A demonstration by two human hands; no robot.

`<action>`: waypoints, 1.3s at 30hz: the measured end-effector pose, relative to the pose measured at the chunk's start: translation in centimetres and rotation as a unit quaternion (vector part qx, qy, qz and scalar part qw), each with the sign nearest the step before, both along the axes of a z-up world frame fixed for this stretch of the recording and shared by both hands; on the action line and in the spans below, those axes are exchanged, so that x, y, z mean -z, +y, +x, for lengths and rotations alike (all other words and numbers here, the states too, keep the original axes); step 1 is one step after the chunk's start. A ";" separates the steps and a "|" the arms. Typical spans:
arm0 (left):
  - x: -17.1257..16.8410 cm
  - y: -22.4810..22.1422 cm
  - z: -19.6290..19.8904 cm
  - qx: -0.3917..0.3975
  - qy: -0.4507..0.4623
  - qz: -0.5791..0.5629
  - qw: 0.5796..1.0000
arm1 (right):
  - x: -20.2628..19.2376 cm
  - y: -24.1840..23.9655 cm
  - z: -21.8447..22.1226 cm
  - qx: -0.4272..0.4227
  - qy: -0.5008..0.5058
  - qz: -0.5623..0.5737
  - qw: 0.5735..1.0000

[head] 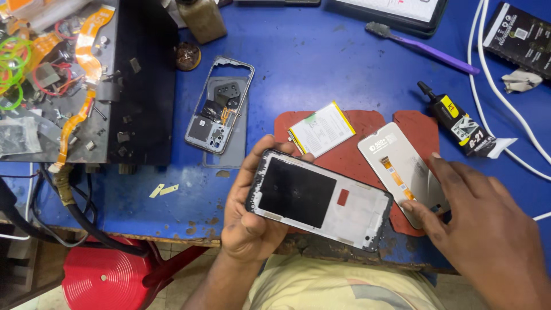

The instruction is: The person applies adhesive to the edges of a smartphone frame, places a new screen assembly into the frame, and installs a battery. They then connect the battery ribbon cable and attach the back cover, completing the reassembly of the device.

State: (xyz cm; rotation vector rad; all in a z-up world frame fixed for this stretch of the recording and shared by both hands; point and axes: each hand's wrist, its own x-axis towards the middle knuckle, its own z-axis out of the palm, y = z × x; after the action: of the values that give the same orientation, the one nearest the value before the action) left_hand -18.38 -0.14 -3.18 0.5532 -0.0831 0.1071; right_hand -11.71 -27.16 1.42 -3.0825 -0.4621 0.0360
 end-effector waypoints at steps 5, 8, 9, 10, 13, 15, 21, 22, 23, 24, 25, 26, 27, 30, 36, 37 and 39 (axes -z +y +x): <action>0.2 0.3 -0.4 -0.014 -0.003 -0.010 1.000 | 0.5 -0.4 -0.1 0.017 0.035 0.041 0.998; 0.4 0.4 -0.5 -0.011 -0.014 -0.022 1.000 | 1.0 -0.6 0.2 0.070 0.067 0.111 0.989; 0.5 0.4 -0.6 -0.010 -0.019 -0.028 0.999 | 1.1 -0.7 0.3 0.089 0.078 0.138 0.983; 0.5 0.4 -0.6 -0.010 -0.018 -0.026 0.999 | 1.1 -0.7 0.4 0.075 0.061 0.146 0.985; 0.5 0.6 -0.8 -0.010 -0.014 -0.023 1.000 | 1.4 -0.7 0.7 0.049 0.041 0.163 0.984; 0.4 0.6 -0.9 -0.005 -0.013 -0.027 1.000 | 1.7 -0.6 1.2 0.062 0.064 0.164 0.982; 0.0 0.6 -1.2 -0.001 -0.026 -0.027 0.999 | 3.5 -1.2 1.6 0.113 0.185 0.410 0.886; -0.1 0.6 -1.2 -0.003 -0.028 -0.023 0.999 | 3.9 -1.5 1.7 0.123 0.194 0.419 0.879; -0.2 0.7 -1.2 -0.004 -0.030 -0.020 0.999 | 4.3 -1.9 1.7 0.134 0.204 0.427 0.871; -0.2 0.8 -1.2 -0.006 -0.031 -0.017 0.999 | 4.6 -2.3 1.7 0.145 0.214 0.436 0.862; -0.2 0.8 -1.1 -0.006 -0.031 -0.016 0.999 | 5.0 -2.7 1.8 0.130 0.199 0.477 0.846; -0.2 0.8 -1.1 -0.005 -0.031 -0.015 0.999 | 5.3 -3.1 1.9 0.116 0.183 0.517 0.828; -0.2 0.8 -1.0 -0.005 -0.032 -0.014 0.999 | 5.5 -3.6 2.0 0.101 0.166 0.557 0.807; -0.4 0.7 -1.0 -0.002 -0.034 -0.011 0.999 | 5.7 -5.4 2.2 0.138 0.212 0.731 0.634; -1.6 -0.1 -0.7 0.024 -0.038 -0.018 0.999 | 8.0 -7.9 2.9 0.060 0.286 0.875 0.386; -1.9 -0.4 -0.8 0.025 -0.037 -0.012 0.999 | 8.3 -8.2 2.7 0.067 0.293 0.885 0.357; -2.7 -0.7 -1.2 0.027 -0.036 0.001 0.999 | 8.8 -8.4 2.4 0.084 0.280 0.889 0.352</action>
State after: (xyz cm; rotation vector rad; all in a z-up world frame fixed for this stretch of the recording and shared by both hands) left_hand -19.58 -0.86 -0.51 0.5492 -0.1670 0.0750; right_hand -9.36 -35.56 -7.36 -0.7113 0.0486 0.3040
